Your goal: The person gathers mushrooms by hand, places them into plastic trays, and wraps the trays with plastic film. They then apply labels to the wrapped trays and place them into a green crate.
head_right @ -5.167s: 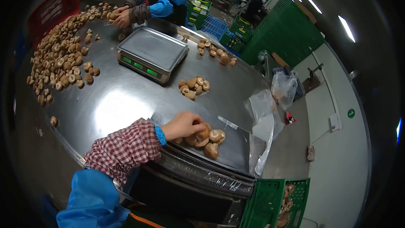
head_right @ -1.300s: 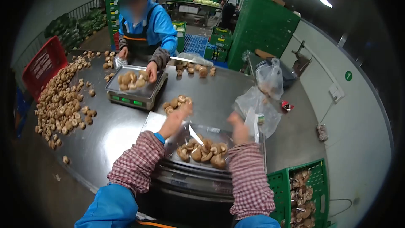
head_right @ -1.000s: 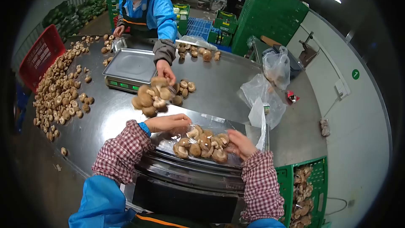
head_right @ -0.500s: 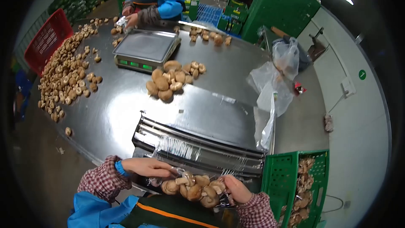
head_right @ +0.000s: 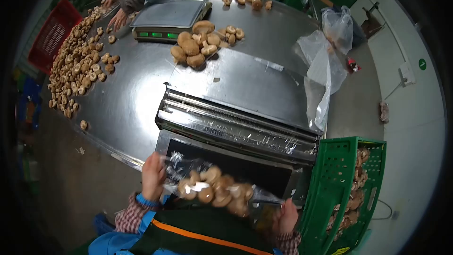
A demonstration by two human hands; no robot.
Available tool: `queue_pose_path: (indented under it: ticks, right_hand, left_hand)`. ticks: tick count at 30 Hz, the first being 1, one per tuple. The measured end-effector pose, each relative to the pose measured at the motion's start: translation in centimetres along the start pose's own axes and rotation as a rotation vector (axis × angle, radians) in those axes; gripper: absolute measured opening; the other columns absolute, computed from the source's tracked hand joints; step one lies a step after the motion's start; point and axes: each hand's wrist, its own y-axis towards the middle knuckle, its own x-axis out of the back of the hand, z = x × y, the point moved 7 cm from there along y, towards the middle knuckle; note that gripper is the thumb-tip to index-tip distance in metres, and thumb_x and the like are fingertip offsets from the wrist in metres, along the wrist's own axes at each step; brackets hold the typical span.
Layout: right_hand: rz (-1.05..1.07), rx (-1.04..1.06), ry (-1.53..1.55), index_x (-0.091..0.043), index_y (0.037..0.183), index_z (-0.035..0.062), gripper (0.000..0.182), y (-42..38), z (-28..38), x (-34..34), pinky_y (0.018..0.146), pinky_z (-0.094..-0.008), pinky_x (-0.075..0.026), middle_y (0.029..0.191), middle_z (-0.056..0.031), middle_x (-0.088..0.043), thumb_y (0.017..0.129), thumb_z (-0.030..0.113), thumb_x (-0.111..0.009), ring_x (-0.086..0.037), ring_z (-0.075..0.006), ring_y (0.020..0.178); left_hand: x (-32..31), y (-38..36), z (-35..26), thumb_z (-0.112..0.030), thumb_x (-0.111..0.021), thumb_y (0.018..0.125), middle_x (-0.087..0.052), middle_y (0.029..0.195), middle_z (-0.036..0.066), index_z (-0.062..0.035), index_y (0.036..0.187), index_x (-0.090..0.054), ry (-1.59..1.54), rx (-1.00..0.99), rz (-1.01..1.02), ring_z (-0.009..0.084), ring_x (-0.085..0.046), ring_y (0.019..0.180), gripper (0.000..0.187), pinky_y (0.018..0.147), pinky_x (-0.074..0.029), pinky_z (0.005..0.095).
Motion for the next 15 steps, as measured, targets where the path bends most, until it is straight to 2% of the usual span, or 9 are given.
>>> queue_pose_path:
  ticks: [3,5,6,7,9,11,13,14,15]
  right_hand:
    - [-0.078,-0.312,-0.024,-0.051,0.076,0.0114,0.024,0.1,-10.8,6.7,0.036,-0.0244,-0.032,0.053,0.0038,-0.039,0.091,0.03,-0.05,-0.039,-0.0075,0.042]
    - [0.255,-0.212,-1.001,-0.056,0.084,0.0087,0.024,-0.1,-10.8,0.3,0.05,-0.0298,-0.044,0.068,-0.0025,-0.052,0.091,0.031,-0.05,-0.049,-0.0126,0.054]
    - [0.563,-0.082,-1.055,-0.054,0.087,0.0081,0.023,-0.3,-11.8,-2.9,0.053,-0.0293,-0.045,0.071,-0.003,-0.052,0.091,0.031,-0.051,-0.05,-0.013,0.058]
    - [0.794,-0.105,-0.969,-0.053,0.091,0.0076,0.022,-1.0,-13.1,-5.4,0.055,-0.0288,-0.046,0.075,-0.0036,-0.052,0.09,0.03,-0.052,-0.051,-0.0134,0.062]
    - [1.022,-0.232,-0.754,-0.049,0.098,0.0065,0.025,-2.3,-13.8,-8.5,0.06,-0.0278,-0.047,0.082,-0.0046,-0.053,0.089,0.029,-0.054,-0.053,-0.0143,0.07]
    - [1.101,-0.352,-0.502,-0.046,0.106,0.0054,0.03,-4.2,-12.4,-9.7,0.065,-0.0268,-0.048,0.09,-0.0056,-0.053,0.088,0.028,-0.056,-0.055,-0.0151,0.077]
    - [1.104,-0.399,-0.237,-0.043,0.113,0.0043,0.037,-5.2,-10.3,-10.0,0.07,-0.0257,-0.05,0.097,-0.0067,-0.053,0.087,0.026,-0.058,-0.056,-0.016,0.085]
    - [1.08,-0.402,-0.11,-0.041,0.117,0.0037,0.042,-5.4,-9.0,-9.8,0.072,-0.0252,-0.051,0.101,-0.0072,-0.053,0.086,0.026,-0.059,-0.057,-0.0164,0.089]
    - [1.055,-0.394,0.008,-0.039,0.12,0.0032,0.046,-5.5,-7.3,-9.3,0.075,-0.0247,-0.051,0.105,-0.0077,-0.053,0.085,0.025,-0.06,-0.058,-0.0169,0.093]
  left_hand:
    - [7.2,-3.5,6.9,-0.028,-0.045,0.095,-0.033,0.051,-0.009,-0.0111,0.076,-0.049,-0.128,0.381,-0.092,0.0034,-0.031,0.04,0.026,0.034,-0.02,0.0177]
    - [8.0,-4.1,14.7,-0.021,-0.048,0.092,-0.044,0.06,-0.003,-0.0102,0.08,-0.052,-0.089,0.54,-0.252,0.008,-0.044,0.043,0.017,0.037,-0.035,0.0206]
    - [0.1,-5.0,10.3,-0.018,-0.046,0.092,-0.051,0.07,0.002,-0.0076,0.094,-0.053,0.3,0.135,0.573,0.0108,-0.053,0.054,0.013,0.042,-0.042,0.0217]
    - [-1.2,-5.3,10.7,-0.018,-0.046,0.092,-0.051,0.07,0.002,-0.0076,0.094,-0.053,0.302,0.13,0.573,0.0108,-0.053,0.054,0.013,0.042,-0.042,0.0217]
    - [-6.5,-9.4,11.2,-0.004,-0.051,0.085,-0.058,0.094,0.005,-0.0031,0.107,-0.053,-0.783,1.063,1.031,0.0117,-0.056,0.087,0.022,0.065,-0.049,0.0231]
    - [-8.3,-10.3,5.4,-0.006,-0.057,0.085,-0.055,0.104,0.004,-0.004,0.114,-0.048,-0.015,0.155,1.334,0.011,-0.053,0.093,0.031,0.074,-0.048,0.0239]
    - [-8.3,-11.8,8.1,-0.006,-0.06,0.083,-0.052,0.113,0.005,-0.0048,0.118,-0.044,-0.217,0.851,1.033,0.0124,-0.052,0.098,0.038,0.08,-0.046,0.0246]
    - [-11.2,-12.3,7.2,-0.007,-0.061,0.083,-0.051,0.116,0.009,-0.0048,0.124,-0.04,-0.172,0.673,1.47,0.0162,-0.053,0.102,0.046,0.087,-0.045,0.0262]
    - [-11.6,-11.8,7.0,-0.021,-0.062,0.085,-0.05,0.119,0.012,-0.0028,0.129,-0.037,-0.015,0.737,1.377,0.0181,-0.051,0.108,0.054,0.092,-0.043,0.0289]
